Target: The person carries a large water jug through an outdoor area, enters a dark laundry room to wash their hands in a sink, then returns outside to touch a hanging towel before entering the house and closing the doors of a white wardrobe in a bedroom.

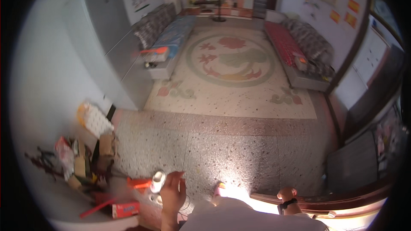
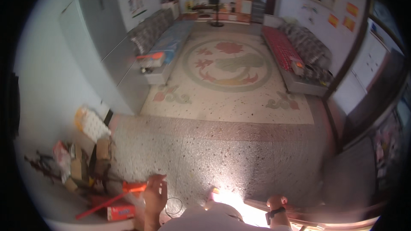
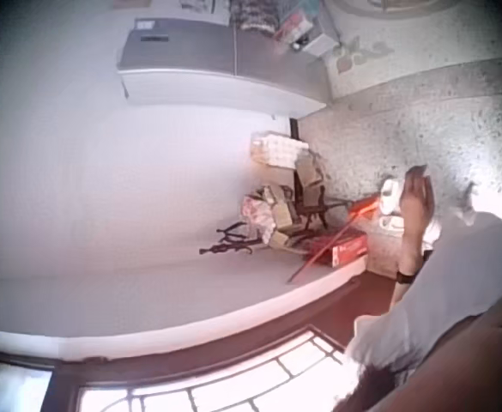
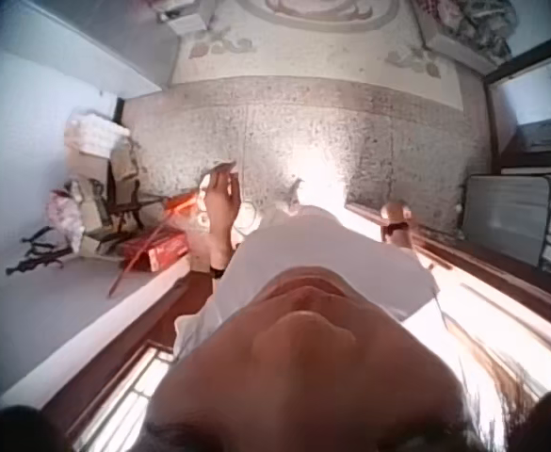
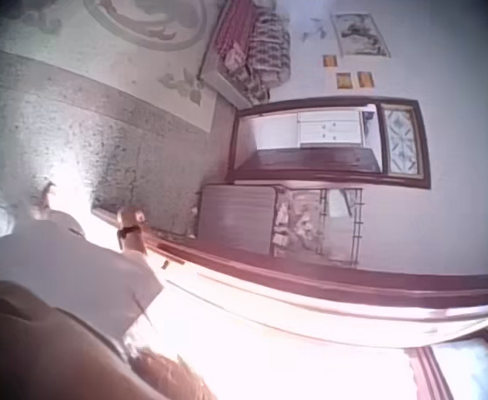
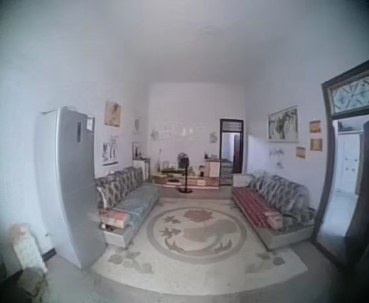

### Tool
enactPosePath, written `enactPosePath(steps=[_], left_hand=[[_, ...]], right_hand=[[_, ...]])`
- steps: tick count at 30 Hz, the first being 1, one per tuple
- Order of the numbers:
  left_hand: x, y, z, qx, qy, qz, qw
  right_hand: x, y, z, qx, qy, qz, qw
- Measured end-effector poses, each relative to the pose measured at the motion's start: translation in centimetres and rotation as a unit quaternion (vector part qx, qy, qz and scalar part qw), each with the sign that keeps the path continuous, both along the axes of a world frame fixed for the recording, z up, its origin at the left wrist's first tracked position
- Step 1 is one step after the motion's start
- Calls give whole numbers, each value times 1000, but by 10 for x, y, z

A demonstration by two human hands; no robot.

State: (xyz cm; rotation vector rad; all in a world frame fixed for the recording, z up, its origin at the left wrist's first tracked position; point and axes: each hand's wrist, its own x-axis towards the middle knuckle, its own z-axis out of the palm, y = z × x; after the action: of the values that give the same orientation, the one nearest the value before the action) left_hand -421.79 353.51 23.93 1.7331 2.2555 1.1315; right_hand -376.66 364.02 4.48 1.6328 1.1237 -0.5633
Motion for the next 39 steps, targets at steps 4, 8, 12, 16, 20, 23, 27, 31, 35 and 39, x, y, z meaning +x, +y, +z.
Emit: enactPosePath(steps=[4, 8, 12, 16, 20, 23, 27, 31, 35, 39], left_hand=[[-8, 41, -6, -58, 71, -139, 986], [-12, 96, -1, -40, 92, -204, 974], [8, 161, 17, 22, 48, -269, 962], [34, 200, 25, 50, 36, -374, 925], [51, 220, 20, 53, 21, -456, 888], [47, 225, 6, 31, 21, -481, 876], [56, 237, 2, -9, 35, -547, 836], [71, 251, 9, 28, 29, -588, 808], [86, 257, 23, 39, 21, -608, 793], [97, 257, 26, 21, 13, -634, 773]], right_hand=[[-1, -28, 4, -15, -37, 4, 999], [-19, -45, 19, 18, 6, -34, 999], [-24, -70, 7, -19, 0, -91, 996], [-30, -110, 0, 58, 9, -164, 985], [-23, -152, 30, 218, 152, -230, 936], [-49, -157, 115, 417, 48, -146, 896], [-64, -190, 178, 591, -171, -213, 759], [-80, -227, 207, 567, -290, -343, 690], [-84, -255, 199, 546, -324, -366, 681], [-85, -270, 195, 555, -391, -361, 640]])
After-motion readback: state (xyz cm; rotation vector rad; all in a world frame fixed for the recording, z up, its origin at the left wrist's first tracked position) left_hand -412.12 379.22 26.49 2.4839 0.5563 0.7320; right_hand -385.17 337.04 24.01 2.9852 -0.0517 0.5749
